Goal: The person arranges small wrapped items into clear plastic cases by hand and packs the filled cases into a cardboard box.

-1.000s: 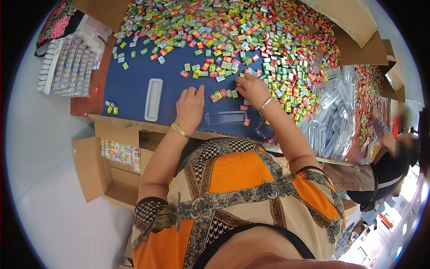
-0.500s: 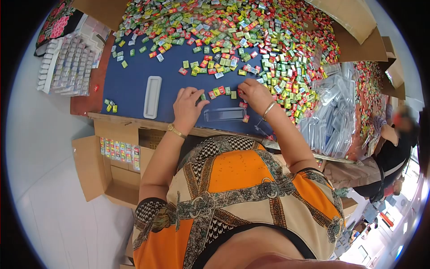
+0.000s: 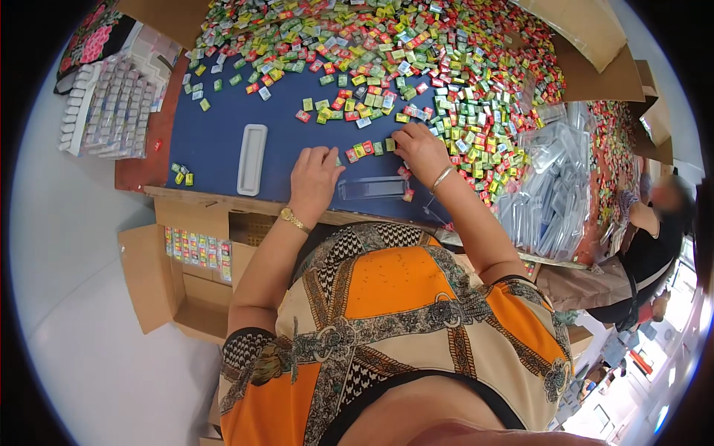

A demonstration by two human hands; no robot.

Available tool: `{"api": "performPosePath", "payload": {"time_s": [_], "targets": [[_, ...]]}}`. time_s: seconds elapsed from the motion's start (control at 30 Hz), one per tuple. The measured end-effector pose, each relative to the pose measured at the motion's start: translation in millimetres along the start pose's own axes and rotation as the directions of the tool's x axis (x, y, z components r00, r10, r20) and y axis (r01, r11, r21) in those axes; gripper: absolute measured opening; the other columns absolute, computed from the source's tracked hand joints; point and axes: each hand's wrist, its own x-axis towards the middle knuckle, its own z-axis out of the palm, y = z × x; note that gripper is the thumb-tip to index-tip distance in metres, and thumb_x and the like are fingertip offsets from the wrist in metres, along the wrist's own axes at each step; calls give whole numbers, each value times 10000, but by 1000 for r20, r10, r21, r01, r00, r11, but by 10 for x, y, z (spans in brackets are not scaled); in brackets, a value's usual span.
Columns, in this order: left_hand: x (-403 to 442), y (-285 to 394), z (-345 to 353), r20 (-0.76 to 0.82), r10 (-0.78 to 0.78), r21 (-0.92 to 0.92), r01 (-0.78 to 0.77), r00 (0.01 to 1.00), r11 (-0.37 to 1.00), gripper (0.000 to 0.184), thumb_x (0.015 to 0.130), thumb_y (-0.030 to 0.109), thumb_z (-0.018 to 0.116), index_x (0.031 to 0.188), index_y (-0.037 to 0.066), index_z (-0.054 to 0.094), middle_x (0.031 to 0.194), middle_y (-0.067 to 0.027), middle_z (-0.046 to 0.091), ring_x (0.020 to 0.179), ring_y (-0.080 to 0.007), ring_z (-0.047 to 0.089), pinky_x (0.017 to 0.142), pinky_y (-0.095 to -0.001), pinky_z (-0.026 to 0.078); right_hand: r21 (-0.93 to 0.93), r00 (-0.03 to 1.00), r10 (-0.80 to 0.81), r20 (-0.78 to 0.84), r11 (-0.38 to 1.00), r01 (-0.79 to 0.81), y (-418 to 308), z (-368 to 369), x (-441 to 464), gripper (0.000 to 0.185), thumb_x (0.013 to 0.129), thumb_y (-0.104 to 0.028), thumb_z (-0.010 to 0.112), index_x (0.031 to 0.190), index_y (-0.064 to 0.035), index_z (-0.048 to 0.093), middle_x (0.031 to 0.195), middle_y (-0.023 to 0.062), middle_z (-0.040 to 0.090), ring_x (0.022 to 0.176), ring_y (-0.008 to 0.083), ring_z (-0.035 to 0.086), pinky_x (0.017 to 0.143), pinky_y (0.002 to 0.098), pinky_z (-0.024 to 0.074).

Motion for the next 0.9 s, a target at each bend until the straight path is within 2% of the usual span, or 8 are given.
{"api": "performPosePath", "payload": {"time_s": [0.07, 0.17, 0.3, 0.57, 0.73, 0.83, 0.9], "targets": [[30, 53, -1, 49, -6, -38, 8, 999, 999, 512, 734, 190, 807, 1191, 26, 646, 1075, -75, 577, 1018, -265, 545, 849, -372, 501, -3, 1000, -13, -5, 1000, 13, 16, 7, 31, 364, 747, -125, 778, 1090, -97, 658, 1022, 56, 614, 972, 269, 616, 788, 382, 549], [81, 96, -29, 5, 26, -46, -26, 1000, 999, 509, 737, 178, 804, 1193, 23, 640, 1090, -83, 576, 1028, -273, 551, 848, -375, 510, 33, 996, -93, -1, 995, 93, 5, 26, 71, 316, 763, -148, 764, 1056, -120, 648, 1042, 44, 597, 1012, 260, 601, 775, 377, 554], [187, 152, -1, 23, 39, -115, -36, 999, 993, 482, 747, 155, 795, 1183, 20, 638, 1101, -87, 574, 1040, -282, 558, 849, -380, 519, 112, 996, -79, -30, 990, 82, -32, -19, 90, 372, 745, -124, 776, 1101, -117, 666, 1014, 54, 612, 973, 263, 619, 786, 380, 552], [279, 155, 5, 154, 36, -215, -2, 987, 977, 406, 751, 95, 776, 1137, 60, 654, 1066, -72, 584, 1014, -283, 572, 849, -380, 521, 29, 986, -165, 17, 986, 164, -164, 76, 70, 367, 725, -101, 759, 1078, -155, 676, 980, 28, 598, 910, 235, 615, 751, 365, 552], [77, 340, -230, 180, 68, -268, -18, 981, 963, 364, 739, 87, 770, 1085, 81, 654, 1056, -42, 579, 1009, -259, 571, 836, -377, 527, 35, 989, -148, 11, 988, 147, -429, -127, -269, 356, 720, -103, 757, 1062, -157, 678, 965, 17, 594, 886, 234, 609, 742, 363, 548], [-105, 385, -162, 263, 100, -284, -22, 960, 959, 364, 744, 88, 766, 1090, 78, 653, 1058, -44, 578, 1012, -259, 571, 836, -376, 527, 73, 990, -78, 114, 995, 70, -508, -166, -511, 355, 726, -112, 758, 1070, -147, 675, 976, 27, 594, 904, 244, 614, 758, 353, 549], [-151, 401, -166, 270, 124, -293, -41, 955, 955, 362, 755, 84, 757, 1100, 83, 652, 1066, -50, 580, 1023, -258, 572, 839, -367, 530, 92, 993, -62, 104, 994, 52, -475, -115, -608, 382, 736, -112, 751, 1107, -149, 669, 1013, 48, 591, 932, 255, 620, 776, 353, 552]]}}
